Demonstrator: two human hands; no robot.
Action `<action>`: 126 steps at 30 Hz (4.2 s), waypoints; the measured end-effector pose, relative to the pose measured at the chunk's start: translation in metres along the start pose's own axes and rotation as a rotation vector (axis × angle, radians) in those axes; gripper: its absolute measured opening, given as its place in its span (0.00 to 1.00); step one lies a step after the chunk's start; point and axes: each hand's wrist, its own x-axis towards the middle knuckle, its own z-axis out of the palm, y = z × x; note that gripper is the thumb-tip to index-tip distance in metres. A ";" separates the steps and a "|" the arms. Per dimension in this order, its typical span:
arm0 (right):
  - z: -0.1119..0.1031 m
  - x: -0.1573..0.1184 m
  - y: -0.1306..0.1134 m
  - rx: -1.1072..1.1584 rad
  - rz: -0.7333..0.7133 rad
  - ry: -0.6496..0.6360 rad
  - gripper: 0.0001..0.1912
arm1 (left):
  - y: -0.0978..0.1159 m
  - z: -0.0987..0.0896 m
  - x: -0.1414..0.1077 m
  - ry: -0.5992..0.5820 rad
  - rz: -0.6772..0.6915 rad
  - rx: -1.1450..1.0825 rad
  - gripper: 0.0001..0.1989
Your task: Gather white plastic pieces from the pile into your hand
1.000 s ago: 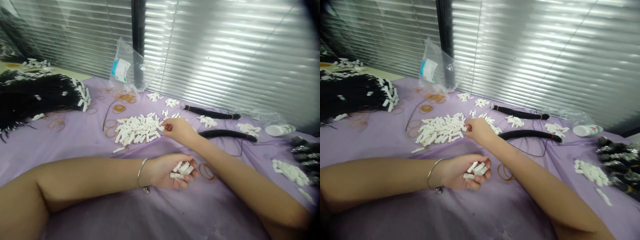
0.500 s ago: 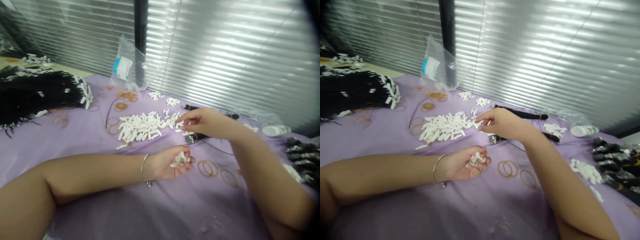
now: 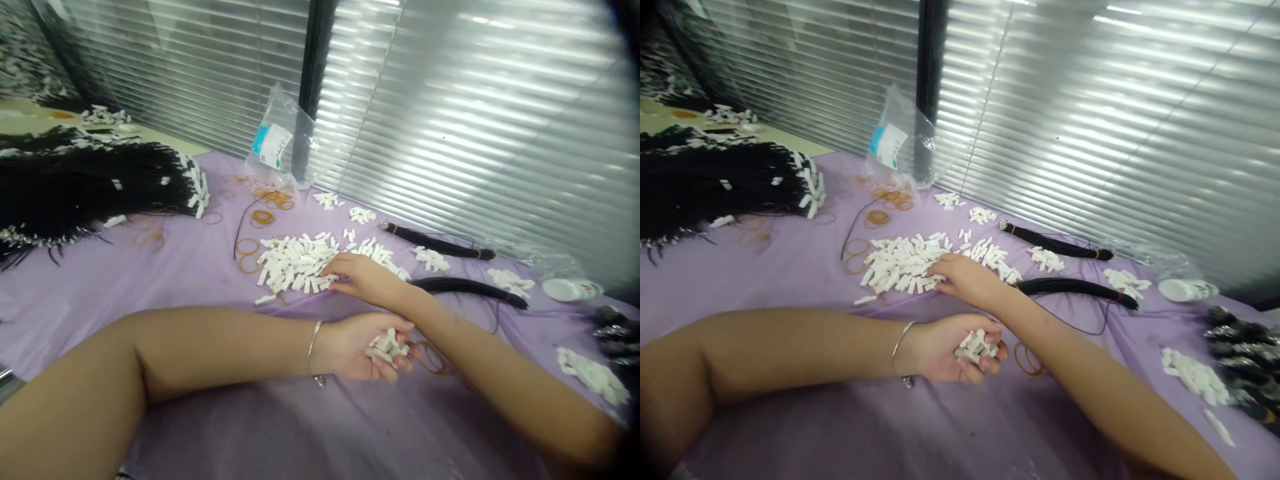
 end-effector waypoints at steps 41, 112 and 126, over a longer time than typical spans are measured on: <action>-0.060 -0.051 0.014 0.101 0.049 0.189 0.04 | 0.002 0.004 -0.002 0.107 0.083 -0.079 0.15; -0.030 -0.024 -0.003 -0.001 -0.006 0.240 0.11 | -0.003 0.006 0.007 0.124 0.073 0.063 0.13; 0.012 0.009 0.006 -0.140 0.000 0.104 0.18 | -0.006 -0.001 0.013 0.083 0.056 0.252 0.16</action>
